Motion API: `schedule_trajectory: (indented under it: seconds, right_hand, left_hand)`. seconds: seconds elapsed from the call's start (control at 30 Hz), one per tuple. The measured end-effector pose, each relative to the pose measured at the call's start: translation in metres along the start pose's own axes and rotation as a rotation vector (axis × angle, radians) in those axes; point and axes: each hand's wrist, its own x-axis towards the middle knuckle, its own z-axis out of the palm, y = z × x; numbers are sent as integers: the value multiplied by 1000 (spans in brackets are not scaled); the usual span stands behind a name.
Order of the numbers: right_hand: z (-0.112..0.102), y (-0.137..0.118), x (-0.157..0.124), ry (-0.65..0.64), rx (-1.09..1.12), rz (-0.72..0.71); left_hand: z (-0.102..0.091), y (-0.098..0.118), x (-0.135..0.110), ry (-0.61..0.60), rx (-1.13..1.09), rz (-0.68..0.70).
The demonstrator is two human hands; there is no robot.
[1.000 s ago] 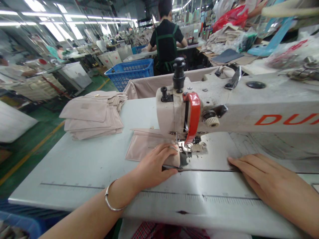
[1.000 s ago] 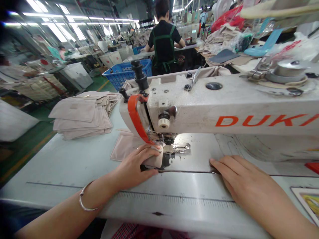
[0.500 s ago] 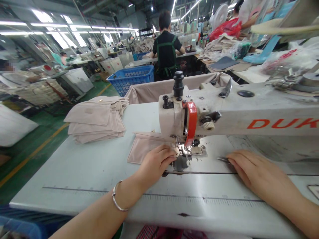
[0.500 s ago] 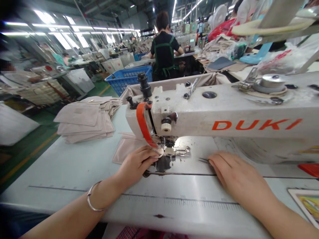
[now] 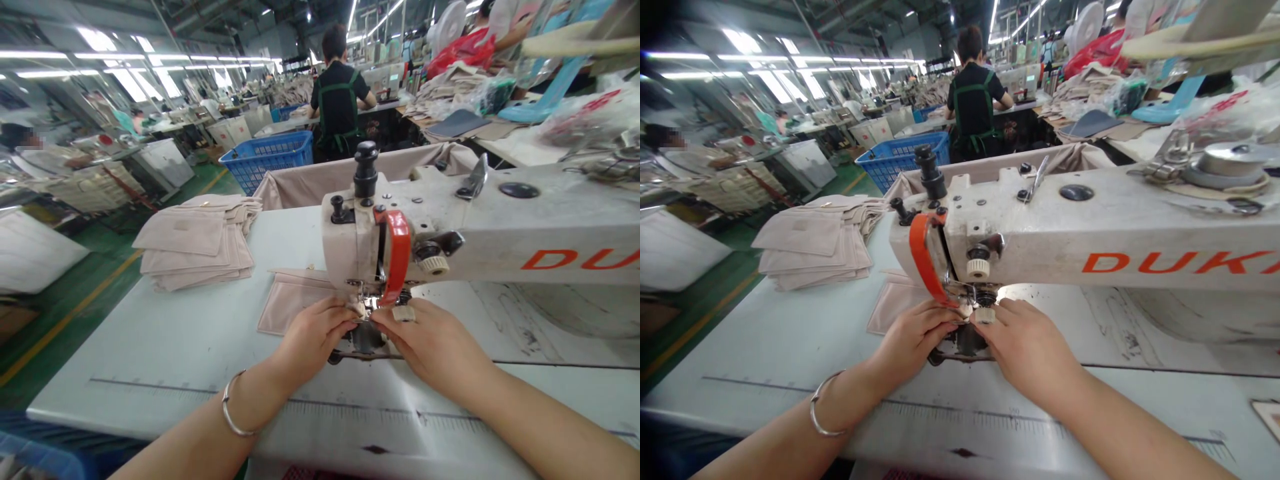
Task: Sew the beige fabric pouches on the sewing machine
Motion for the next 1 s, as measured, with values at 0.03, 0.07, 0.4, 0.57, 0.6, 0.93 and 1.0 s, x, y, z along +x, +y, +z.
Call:
schedule_trajectory:
  seconds: [0.03, 0.07, 0.4, 0.57, 0.6, 0.93, 1.0]
  right_hand:
    - [0, 0, -1, 10, 10, -6]
    - [-1, 0, -2, 23, 20, -15]
    - [-4, -2, 1, 22, -73, -60]
    - [3, -3, 0, -1, -84, -103]
    - [4, -2, -1, -2, -52, -95]
    - [-14, 9, -11, 24, 276, -75]
    - [-15, 9, -12, -38, 195, -60]
  left_hand:
    - [0, 0, 0, 1, 2, 2]
    - [0, 0, 0, 0, 6, 1]
    - [1, 0, -1, -6, 47, 9]
    - [1, 0, -2, -9, 67, 35]
    - [1, 0, -2, -5, 70, 45]
    - [4, -6, -5, 15, 97, 134]
    - [5, -6, -6, 17, 107, 143]
